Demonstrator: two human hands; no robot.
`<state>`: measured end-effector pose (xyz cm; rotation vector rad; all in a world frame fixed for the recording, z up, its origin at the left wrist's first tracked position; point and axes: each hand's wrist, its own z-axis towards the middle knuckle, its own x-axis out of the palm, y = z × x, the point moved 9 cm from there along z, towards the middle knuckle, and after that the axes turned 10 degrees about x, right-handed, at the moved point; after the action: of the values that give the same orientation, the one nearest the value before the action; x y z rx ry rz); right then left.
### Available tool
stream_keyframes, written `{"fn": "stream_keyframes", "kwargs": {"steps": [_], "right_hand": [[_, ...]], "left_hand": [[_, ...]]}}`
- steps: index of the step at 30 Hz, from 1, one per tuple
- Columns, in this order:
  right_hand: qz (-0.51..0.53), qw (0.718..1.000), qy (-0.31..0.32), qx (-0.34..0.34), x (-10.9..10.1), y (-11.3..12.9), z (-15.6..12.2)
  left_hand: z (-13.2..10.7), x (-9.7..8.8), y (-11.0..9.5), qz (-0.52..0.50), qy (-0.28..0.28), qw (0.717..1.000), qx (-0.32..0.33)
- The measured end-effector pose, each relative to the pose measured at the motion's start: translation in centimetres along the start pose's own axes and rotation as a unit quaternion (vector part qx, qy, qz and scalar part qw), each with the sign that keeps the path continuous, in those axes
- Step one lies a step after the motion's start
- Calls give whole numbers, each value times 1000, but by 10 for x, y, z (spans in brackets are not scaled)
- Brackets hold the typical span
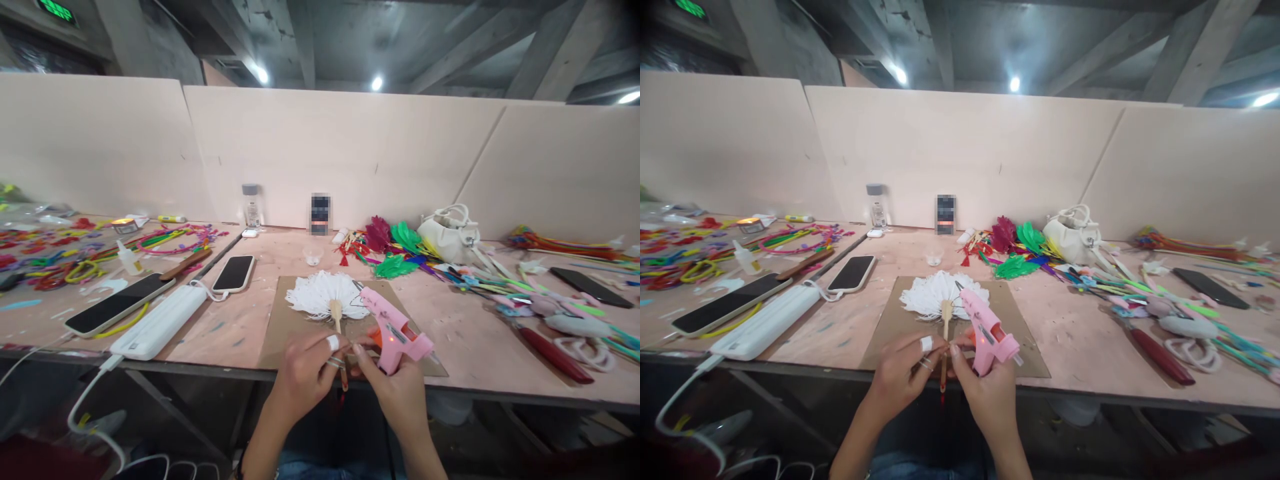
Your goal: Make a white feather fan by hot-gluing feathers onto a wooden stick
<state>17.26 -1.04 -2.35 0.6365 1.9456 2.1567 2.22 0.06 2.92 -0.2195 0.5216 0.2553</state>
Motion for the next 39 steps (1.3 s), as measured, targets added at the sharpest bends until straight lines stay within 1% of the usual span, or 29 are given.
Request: {"fn": "stream_keyframes", "kwargs": {"steps": [6, 12, 16, 19, 24, 28, 34, 39], "right_hand": [[-15, 1000, 2, 14, -1, -3, 5], [-31, 999, 9, 19, 1, -4, 8], [-63, 998, -19, -11, -2, -2, 8], [-74, 997, -21, -30, -1, 1, 7], [-26, 1000, 9, -10, 0, 1, 4], [0, 1000, 30, 8, 2, 1, 3], [-12, 1000, 9, 26, -1, -2, 4], [-41, 999, -1, -2, 0, 0, 5]], "left_hand": [[0, 3, -2, -11, 11, 1000, 21], [5, 2, -7, -3, 1, 999, 45], [5, 5, -9, 6, 11, 999, 45], [3, 7, -10, 24, 14, 999, 45], [0, 7, -7, 53, 15, 998, 17], [-2, 6, -5, 49, 4, 999, 17], [-2, 6, -3, 33, 4, 999, 32], [-2, 6, -4, 22, 8, 999, 32]]}}
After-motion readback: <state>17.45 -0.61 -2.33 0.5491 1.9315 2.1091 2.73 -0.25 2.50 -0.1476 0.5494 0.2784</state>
